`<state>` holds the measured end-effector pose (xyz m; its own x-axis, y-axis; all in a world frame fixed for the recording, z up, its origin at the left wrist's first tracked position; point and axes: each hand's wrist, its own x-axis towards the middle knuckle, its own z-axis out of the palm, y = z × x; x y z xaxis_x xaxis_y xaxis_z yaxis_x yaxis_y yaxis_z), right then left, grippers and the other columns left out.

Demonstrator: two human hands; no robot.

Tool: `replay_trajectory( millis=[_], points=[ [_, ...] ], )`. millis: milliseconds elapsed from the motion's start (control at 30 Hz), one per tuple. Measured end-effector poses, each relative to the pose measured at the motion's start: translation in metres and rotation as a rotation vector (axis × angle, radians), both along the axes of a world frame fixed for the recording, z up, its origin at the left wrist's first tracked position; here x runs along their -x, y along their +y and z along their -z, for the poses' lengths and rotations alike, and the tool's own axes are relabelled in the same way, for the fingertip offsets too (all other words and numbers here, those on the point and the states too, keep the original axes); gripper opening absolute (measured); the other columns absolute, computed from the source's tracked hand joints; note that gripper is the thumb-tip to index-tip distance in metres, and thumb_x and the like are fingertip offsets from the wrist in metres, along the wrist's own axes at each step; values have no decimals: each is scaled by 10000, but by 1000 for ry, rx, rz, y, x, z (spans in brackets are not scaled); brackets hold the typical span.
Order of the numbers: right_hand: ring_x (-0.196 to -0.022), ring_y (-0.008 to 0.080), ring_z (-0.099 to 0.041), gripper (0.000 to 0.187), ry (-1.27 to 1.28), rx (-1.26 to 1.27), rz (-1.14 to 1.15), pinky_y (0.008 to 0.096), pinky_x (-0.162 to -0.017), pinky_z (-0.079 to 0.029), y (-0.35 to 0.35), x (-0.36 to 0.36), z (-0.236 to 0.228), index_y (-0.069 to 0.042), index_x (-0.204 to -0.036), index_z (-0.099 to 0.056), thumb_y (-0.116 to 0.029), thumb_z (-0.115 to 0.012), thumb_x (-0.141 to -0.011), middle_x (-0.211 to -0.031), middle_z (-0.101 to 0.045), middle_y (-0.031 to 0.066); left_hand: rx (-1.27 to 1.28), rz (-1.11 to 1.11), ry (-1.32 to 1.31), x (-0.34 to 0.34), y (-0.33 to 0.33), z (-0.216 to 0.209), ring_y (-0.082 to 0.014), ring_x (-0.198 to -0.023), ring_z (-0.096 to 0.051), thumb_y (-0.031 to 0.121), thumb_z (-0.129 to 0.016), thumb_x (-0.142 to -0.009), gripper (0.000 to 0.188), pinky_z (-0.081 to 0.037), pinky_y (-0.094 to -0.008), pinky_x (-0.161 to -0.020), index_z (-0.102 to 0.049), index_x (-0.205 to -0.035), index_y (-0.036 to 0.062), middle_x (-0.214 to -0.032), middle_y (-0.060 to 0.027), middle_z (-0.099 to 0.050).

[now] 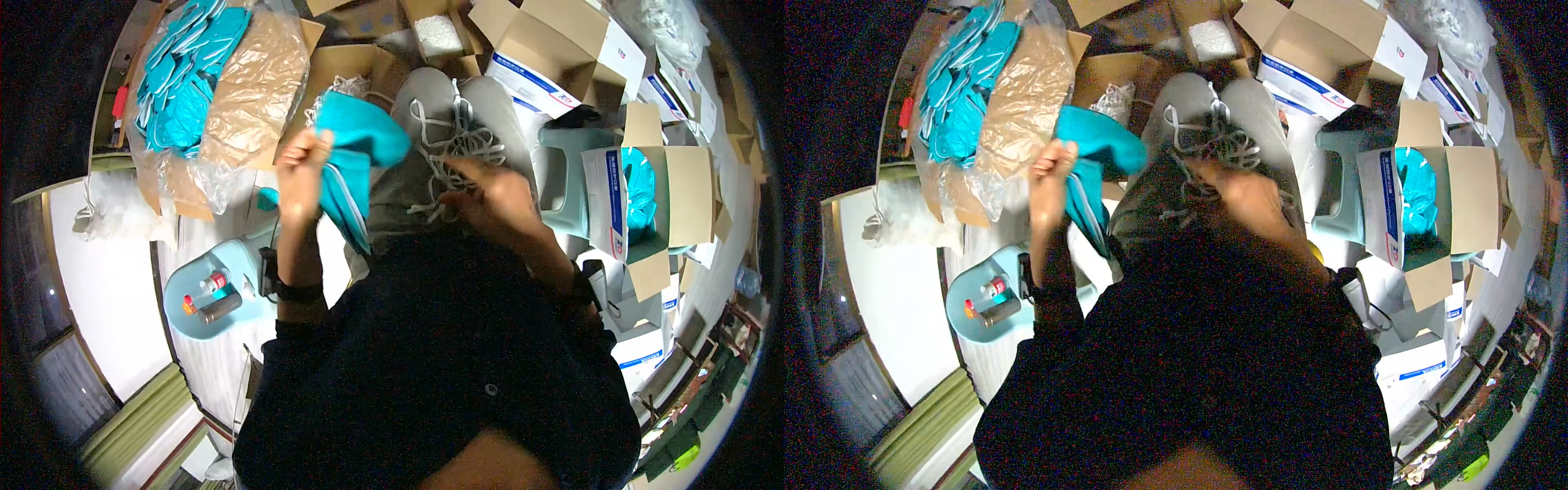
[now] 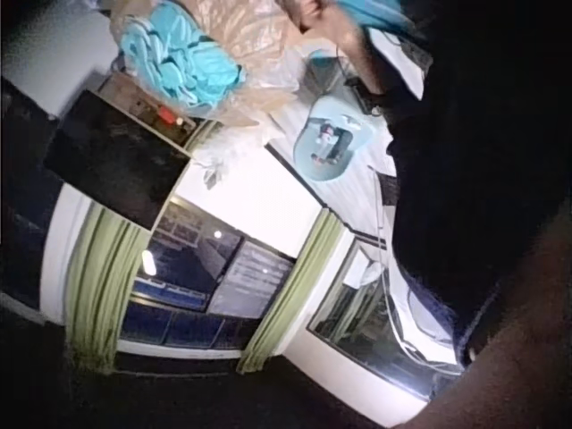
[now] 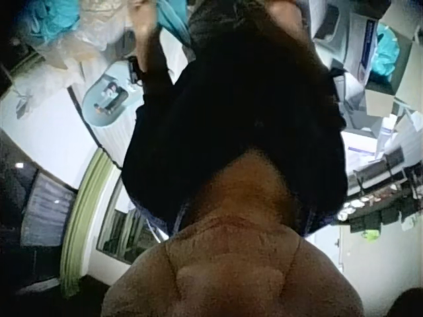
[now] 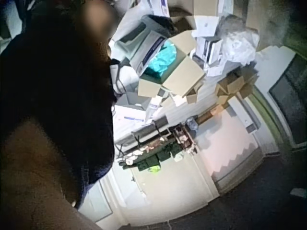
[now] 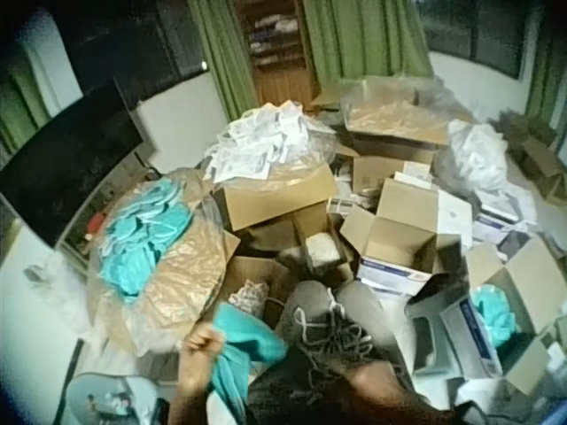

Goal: The recorder is seen inspecting and handling face masks, likely checking for quality or preparing them for packaging.

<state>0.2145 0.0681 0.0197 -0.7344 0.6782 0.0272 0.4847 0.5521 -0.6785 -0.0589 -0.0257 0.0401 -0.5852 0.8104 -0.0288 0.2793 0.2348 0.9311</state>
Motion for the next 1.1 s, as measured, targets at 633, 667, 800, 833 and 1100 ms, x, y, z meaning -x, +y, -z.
replay_trajectory(
  millis=[633,667,800,833,1100],
  points=[
    [-865,339,-641,420,409,167,72,371,-794,-492,-34,80,-12,-14,-1168,-558,-293,-642,-864,-993,-637,213,6,-613,-723,-49,28,79,-179,-672,-563,529,-382,-948,597,-468,-328,-648,-625,-782,9,-746,-84,-612],
    [-855,328,-640,406,431,246,79,361,-792,-490,-27,77,-5,-11,-1148,-568,-282,-653,-858,-971,-643,202,112,-586,-758,-54,30,68,-174,-695,-566,530,-385,-947,597,-469,-331,-658,-630,-817,2,-781,-80,-620],
    [-758,119,-564,163,593,281,136,272,-682,-453,4,54,33,3,-982,-632,-109,-632,-863,-839,-631,52,-86,6,-535,-58,17,58,-136,-865,-565,342,-529,-918,367,-460,-300,-787,-578,-1087,20,-997,-66,-618],
    [-744,105,-557,145,686,465,198,263,-672,-446,6,59,20,6,-968,-636,-100,-625,-868,-836,-627,41,-120,206,-297,-56,10,62,-117,-927,-556,209,-624,-889,355,-451,-287,-831,-539,-1195,49,-1088,-64,-611],
    [-939,173,-602,389,521,490,177,293,-838,-466,16,60,49,-10,-1233,-533,-180,-611,-893,-1067,-637,119,-82,35,-553,5,-2,49,-116,-907,-593,107,-684,-841,202,-477,-289,-822,-655,-1019,17,-977,-50,-670]
  ],
)
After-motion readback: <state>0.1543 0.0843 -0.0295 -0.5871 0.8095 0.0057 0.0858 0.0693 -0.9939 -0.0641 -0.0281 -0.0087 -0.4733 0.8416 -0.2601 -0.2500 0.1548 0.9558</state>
